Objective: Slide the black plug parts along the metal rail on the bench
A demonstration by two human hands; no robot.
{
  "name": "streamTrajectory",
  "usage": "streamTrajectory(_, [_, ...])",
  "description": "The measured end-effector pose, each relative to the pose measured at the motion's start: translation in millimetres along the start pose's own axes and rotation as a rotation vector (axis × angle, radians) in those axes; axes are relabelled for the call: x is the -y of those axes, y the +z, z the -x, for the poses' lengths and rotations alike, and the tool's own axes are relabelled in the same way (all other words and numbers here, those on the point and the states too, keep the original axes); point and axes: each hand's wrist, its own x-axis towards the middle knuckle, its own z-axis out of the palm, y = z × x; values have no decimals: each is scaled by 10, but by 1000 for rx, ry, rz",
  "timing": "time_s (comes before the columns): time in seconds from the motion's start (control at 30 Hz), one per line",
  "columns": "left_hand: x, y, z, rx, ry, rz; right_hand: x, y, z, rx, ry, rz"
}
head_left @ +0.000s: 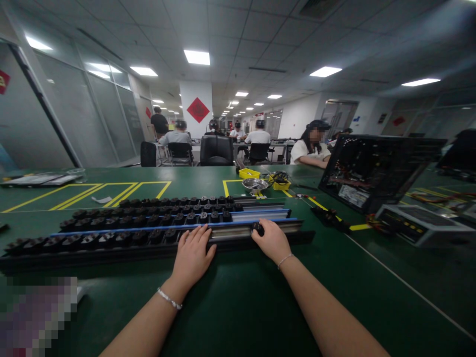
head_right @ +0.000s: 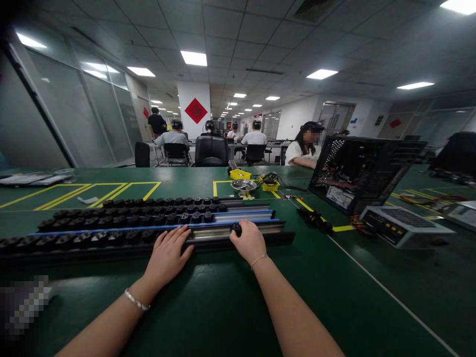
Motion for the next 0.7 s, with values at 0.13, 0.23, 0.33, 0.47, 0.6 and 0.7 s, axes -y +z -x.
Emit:
streamTrajectory(0.13, [4, 10, 0, 3, 3, -2, 8, -10, -4, 6, -2, 0])
streamTrajectory(0.23, [9, 21, 1, -10, 1, 2, 11, -24, -2, 5, 4, 5])
streamTrajectory(0.33, [14, 30, 4, -17, 3, 2, 11, -48, 8, -12, -6, 27])
streamTrajectory(0.47, [18, 37, 7, -13, 2, -1, 3, -63, 23, -29, -26, 31])
streamTrajectory(0.6, [15, 34, 6, -5, 1, -14, -12, -42, 26, -54, -57, 20])
streamTrajectory(0.7, [13, 28, 5, -3, 2, -19, -22, -23, 22, -59, -58, 19])
